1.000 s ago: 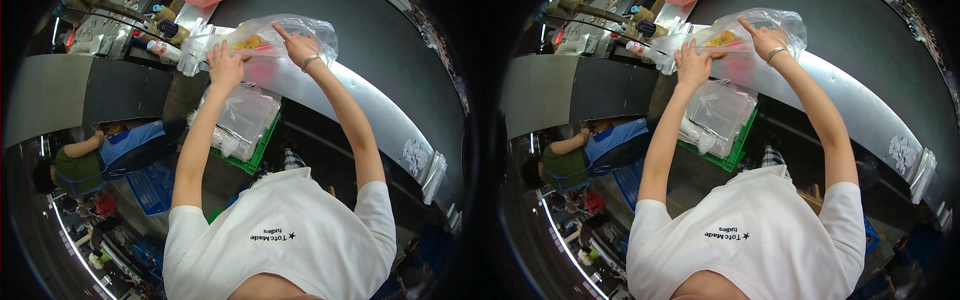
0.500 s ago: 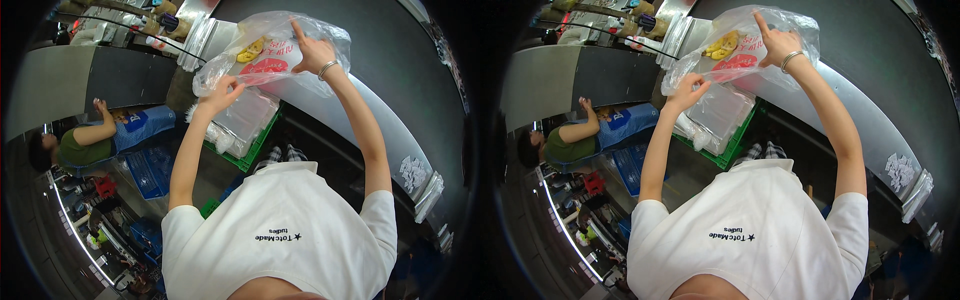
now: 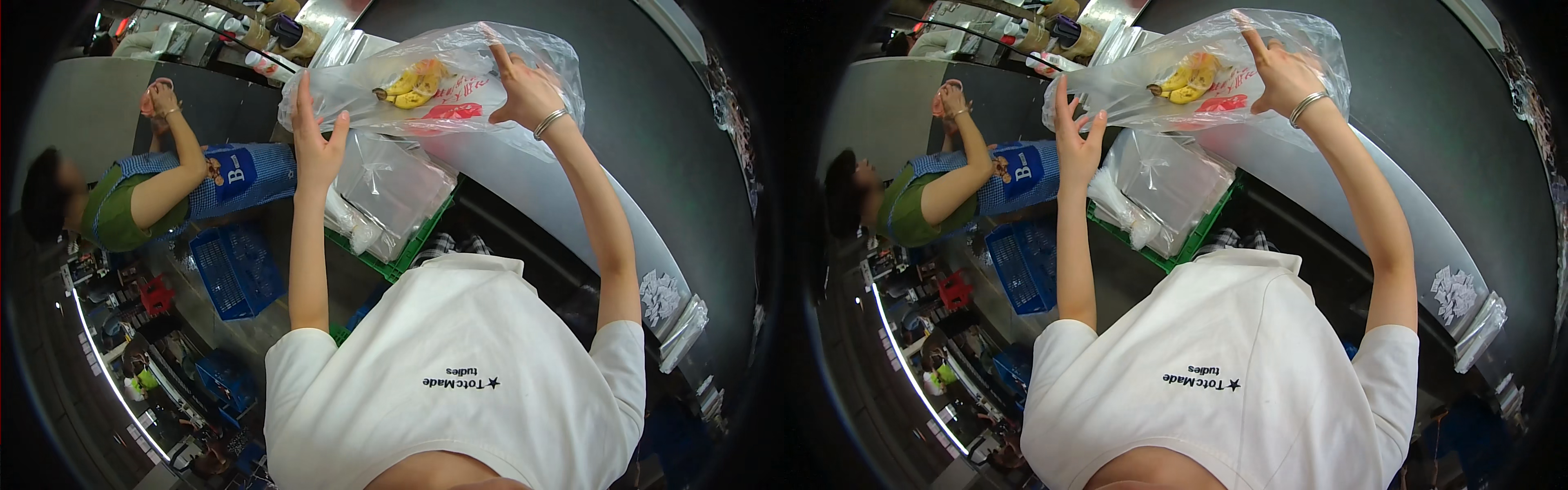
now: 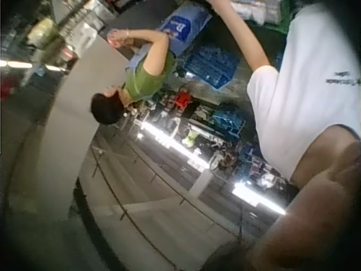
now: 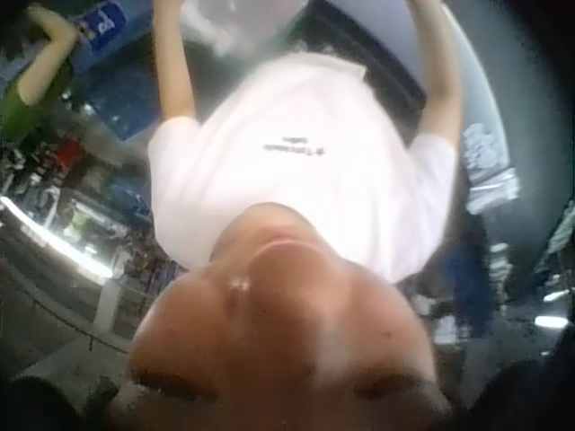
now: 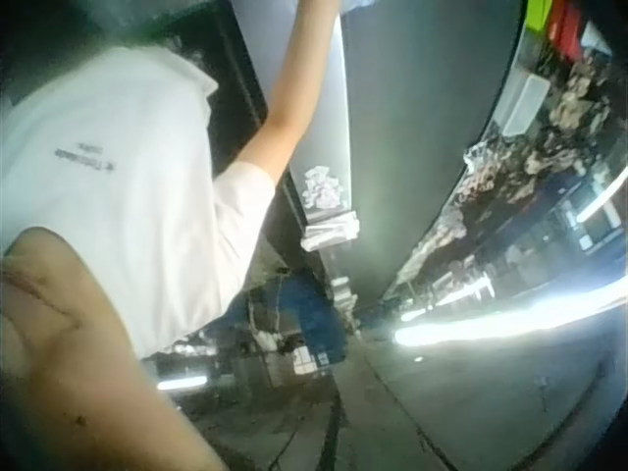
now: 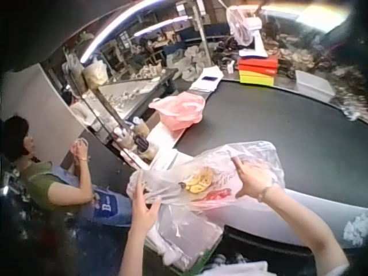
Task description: The person retrieves clear plastic bags from a blue crate and places them on a table. They then pick up pairs of sandals, place them inside the bags, and seal them. The person repeats this process for multiple pairs of sandals, stacking the packaged items on the table.
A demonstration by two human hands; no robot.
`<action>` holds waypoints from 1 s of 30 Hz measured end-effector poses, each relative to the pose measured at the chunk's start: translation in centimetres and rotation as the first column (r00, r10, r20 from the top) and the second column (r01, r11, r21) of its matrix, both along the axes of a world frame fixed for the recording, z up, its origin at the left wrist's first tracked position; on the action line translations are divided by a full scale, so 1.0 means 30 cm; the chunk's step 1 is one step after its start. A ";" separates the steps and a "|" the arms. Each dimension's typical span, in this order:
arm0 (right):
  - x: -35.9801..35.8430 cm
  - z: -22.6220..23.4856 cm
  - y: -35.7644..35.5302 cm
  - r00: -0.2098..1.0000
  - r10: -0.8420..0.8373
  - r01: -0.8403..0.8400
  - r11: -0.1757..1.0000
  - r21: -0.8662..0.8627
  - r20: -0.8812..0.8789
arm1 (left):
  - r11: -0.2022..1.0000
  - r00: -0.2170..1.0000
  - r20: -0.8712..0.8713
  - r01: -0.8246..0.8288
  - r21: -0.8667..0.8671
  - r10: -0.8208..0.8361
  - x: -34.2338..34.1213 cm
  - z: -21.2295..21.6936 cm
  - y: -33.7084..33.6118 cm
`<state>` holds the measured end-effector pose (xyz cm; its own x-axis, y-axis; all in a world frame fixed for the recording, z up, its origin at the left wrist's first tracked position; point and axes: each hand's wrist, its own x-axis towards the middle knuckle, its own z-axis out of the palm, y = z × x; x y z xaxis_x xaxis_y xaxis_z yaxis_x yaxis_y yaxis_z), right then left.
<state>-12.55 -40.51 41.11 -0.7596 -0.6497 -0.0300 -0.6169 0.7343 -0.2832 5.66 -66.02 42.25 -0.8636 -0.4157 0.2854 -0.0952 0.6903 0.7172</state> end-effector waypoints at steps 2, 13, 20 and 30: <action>0.010 0.031 -0.017 1.000 0.006 -0.006 1.000 0.006 0.017 | 1.000 1.000 -0.013 -0.009 -0.010 0.008 0.010 0.001 0.000; 0.003 0.080 -0.061 1.000 -0.013 0.013 1.000 0.020 0.005 | 0.981 0.997 -0.083 0.022 0.192 -0.006 0.067 0.047 -0.030; -0.043 0.106 -0.079 0.999 -0.040 0.040 0.998 -0.045 -0.013 | 0.872 0.884 -0.305 -0.195 0.450 0.355 0.096 -0.048 -0.115; -0.225 0.083 -0.123 0.994 0.103 -0.099 0.991 -0.089 0.038 | 0.789 0.985 -0.105 -0.042 0.614 0.134 -0.078 -0.205 0.003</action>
<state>-19.31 -44.20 43.60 -0.6894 -0.7244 -0.0010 -0.6725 0.6406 -0.3706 3.33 -65.92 36.11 -0.7865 -0.6148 0.0589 -0.0045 0.1011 0.9949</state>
